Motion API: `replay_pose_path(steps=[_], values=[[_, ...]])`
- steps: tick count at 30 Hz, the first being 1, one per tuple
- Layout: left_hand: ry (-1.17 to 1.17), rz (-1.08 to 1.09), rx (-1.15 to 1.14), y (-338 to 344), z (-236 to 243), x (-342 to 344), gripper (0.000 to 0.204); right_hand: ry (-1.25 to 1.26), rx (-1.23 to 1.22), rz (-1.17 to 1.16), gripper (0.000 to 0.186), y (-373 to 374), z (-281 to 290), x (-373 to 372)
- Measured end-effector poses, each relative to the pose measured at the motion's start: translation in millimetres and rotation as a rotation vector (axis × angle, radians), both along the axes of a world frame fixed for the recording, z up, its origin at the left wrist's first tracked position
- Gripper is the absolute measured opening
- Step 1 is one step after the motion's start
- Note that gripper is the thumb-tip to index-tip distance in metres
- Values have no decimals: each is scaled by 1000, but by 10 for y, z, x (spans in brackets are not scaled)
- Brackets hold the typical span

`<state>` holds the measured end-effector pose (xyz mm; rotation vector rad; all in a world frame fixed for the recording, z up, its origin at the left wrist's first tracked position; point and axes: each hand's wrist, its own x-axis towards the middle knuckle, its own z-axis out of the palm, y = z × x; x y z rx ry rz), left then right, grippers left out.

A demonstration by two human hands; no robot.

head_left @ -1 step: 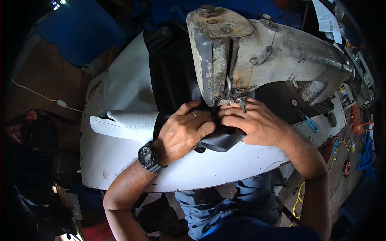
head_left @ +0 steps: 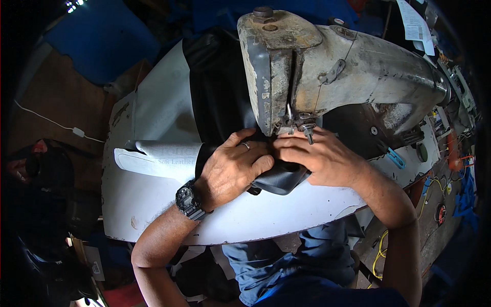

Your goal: The person sews a black vinyl or leather cover using an industrial sewing machine.

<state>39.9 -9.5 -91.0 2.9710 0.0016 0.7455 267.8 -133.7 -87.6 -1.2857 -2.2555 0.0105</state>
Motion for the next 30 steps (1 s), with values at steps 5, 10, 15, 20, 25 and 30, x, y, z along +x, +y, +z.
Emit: replay_pose_path(steps=[5, 10, 15, 20, 25, 30], values=[[28, -13, 27, 10, 13, -40, 15, -19, -45, 35, 33, 4, -53, 60], [139, -34, 71, -30, 143, -110, 21, -76, -87, 74, 35, -38, -37, 102], [147, -67, 84, -14, 128, -136, 24, -74, -85, 84, 33, -57, -23, 106], [163, -33, 91, -84, 157, -120, 24, -80, -103, 72, 32, -71, -27, 115], [169, 27, 85, -154, 134, -116, 24, -67, -83, 48, 31, -66, -60, 119], [174, 109, 177, -243, 115, -106, 25, -52, -52, 61, 30, -21, -82, 159]])
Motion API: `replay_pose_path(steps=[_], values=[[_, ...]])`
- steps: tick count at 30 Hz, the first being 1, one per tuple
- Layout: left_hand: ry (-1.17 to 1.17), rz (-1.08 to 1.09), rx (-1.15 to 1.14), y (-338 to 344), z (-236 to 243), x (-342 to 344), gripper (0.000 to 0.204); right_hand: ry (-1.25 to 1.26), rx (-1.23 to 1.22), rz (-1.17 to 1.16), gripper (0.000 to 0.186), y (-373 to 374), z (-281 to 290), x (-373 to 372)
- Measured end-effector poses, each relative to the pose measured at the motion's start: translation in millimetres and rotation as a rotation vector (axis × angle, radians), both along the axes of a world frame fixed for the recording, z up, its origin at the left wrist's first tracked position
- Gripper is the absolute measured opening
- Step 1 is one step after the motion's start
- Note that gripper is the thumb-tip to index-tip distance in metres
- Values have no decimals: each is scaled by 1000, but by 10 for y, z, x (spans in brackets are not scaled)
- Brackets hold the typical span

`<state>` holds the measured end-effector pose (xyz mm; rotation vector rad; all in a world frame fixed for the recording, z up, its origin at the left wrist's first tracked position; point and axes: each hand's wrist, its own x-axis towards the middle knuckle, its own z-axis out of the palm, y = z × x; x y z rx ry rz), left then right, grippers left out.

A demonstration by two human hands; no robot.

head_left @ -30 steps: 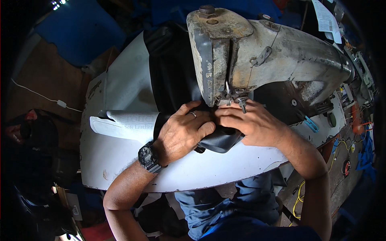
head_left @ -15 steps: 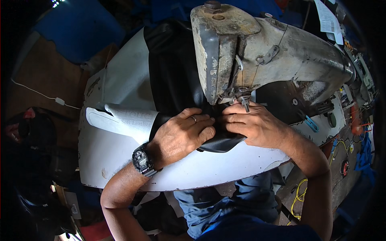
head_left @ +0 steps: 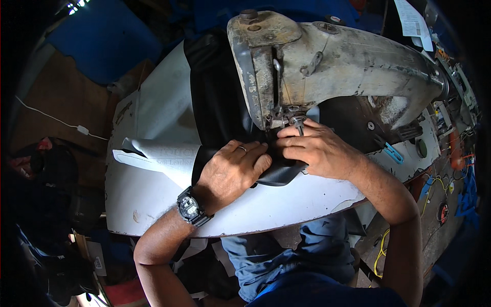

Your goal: The person sews a black vinyl or leather cover using an industrial sewing machine.

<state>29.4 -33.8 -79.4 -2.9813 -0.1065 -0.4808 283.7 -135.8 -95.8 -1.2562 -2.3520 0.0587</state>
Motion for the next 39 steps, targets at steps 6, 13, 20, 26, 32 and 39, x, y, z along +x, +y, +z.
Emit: replay_pose_path(steps=[6, 13, 20, 26, 32, 39], values=[[6, 55, 6, -65, 11, 69, 26, -4, -7, -26, 29, 17, -17, 43], [-13, 156, 8, -159, -70, 121, 24, 27, 0, -29, 37, -99, 42, -27], [-24, 138, -19, -226, -47, 104, 28, -8, -49, 1, 27, -86, 40, 31], [-32, 165, -76, -288, -78, 44, 39, -17, -50, -9, 26, -87, 64, 23], [-71, 228, -70, -392, -84, 114, 34, -35, -51, -20, 32, -74, 21, 66], [-73, 309, 27, -535, -112, 283, 23, -53, -65, -84, 30, -31, 43, 138]])
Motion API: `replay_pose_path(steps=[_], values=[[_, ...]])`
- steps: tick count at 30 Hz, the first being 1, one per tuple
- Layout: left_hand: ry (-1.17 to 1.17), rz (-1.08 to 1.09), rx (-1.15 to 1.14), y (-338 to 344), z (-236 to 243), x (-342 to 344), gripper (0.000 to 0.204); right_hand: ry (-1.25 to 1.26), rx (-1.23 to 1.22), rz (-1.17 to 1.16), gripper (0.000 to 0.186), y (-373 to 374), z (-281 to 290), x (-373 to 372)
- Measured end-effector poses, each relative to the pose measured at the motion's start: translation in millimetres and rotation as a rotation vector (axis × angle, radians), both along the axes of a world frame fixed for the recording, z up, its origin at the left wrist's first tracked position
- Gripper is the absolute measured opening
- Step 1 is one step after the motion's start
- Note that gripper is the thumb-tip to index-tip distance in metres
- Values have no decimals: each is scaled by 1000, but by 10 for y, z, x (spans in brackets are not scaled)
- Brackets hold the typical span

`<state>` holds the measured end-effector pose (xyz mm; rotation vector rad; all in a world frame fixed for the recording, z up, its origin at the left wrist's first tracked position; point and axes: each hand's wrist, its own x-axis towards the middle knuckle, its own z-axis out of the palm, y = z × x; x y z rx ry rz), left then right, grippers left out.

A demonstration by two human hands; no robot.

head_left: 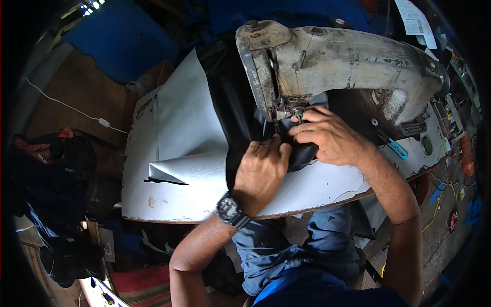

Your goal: The person sews a black vinyl or leather cover using an industrial sewing machine.

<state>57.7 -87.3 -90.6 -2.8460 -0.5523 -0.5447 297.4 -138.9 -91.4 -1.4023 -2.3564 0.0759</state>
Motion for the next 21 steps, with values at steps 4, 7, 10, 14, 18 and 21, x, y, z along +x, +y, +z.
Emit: replay_pose_path(steps=[4, 7, 10, 14, 18, 21], values=[[57, 120, 23, -161, -42, 194, 20, 18, -58, -66, 35, 4, 53, 65], [69, 154, 8, -209, -45, 163, 23, 21, -66, -73, 36, 16, 18, 22], [44, 151, -4, -224, -66, 141, 25, 14, -43, -90, 35, -18, -13, -37], [-21, 137, -58, -253, -82, 105, 28, 25, -59, -30, 33, -18, -26, -8], [-42, 119, -70, -267, -60, 85, 31, 32, -64, -41, 32, -32, 53, -9], [-46, 109, -83, -304, -75, 94, 31, 46, -81, -61, 32, -22, 71, -27]])
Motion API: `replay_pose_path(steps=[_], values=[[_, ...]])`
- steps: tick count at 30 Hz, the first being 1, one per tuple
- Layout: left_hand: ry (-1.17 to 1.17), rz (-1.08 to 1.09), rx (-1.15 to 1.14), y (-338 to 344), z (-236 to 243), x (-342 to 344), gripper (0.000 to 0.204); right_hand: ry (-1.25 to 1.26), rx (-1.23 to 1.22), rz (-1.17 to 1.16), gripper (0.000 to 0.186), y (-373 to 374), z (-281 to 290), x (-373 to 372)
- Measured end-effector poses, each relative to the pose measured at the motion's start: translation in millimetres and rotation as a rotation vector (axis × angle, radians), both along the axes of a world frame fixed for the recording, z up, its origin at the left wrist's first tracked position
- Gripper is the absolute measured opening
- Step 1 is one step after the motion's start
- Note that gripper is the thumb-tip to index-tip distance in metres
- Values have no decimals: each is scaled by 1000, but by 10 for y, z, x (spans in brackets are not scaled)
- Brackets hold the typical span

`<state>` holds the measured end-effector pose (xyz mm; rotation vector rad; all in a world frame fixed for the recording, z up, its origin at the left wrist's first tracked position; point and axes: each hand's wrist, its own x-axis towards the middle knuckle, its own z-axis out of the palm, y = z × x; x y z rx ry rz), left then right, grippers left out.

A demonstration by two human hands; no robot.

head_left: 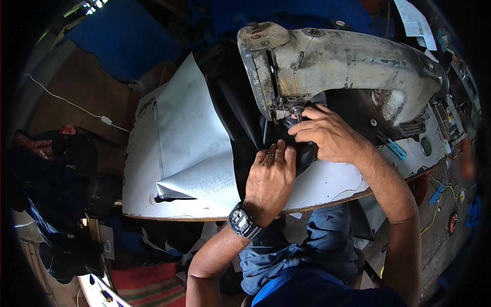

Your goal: The person sews a black vinyl or leather cover using an industrial sewing machine.

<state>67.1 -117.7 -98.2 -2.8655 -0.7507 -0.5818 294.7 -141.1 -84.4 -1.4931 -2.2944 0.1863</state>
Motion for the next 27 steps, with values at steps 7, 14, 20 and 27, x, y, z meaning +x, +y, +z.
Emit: replay_pose_path(steps=[7, 14, 20, 27], values=[[8, 45, -5, -73, 24, 89, 30, -16, 42, -21, 31, 6, -16, 33], [111, 135, -4, -154, -9, 222, 32, -27, 74, -40, 27, 41, -57, 41], [98, 178, -26, -121, -71, 264, 31, -4, 109, -51, 29, 96, -115, 50], [52, 157, 103, -102, -61, 424, 27, -27, 187, -88, 29, 60, -81, 191]])
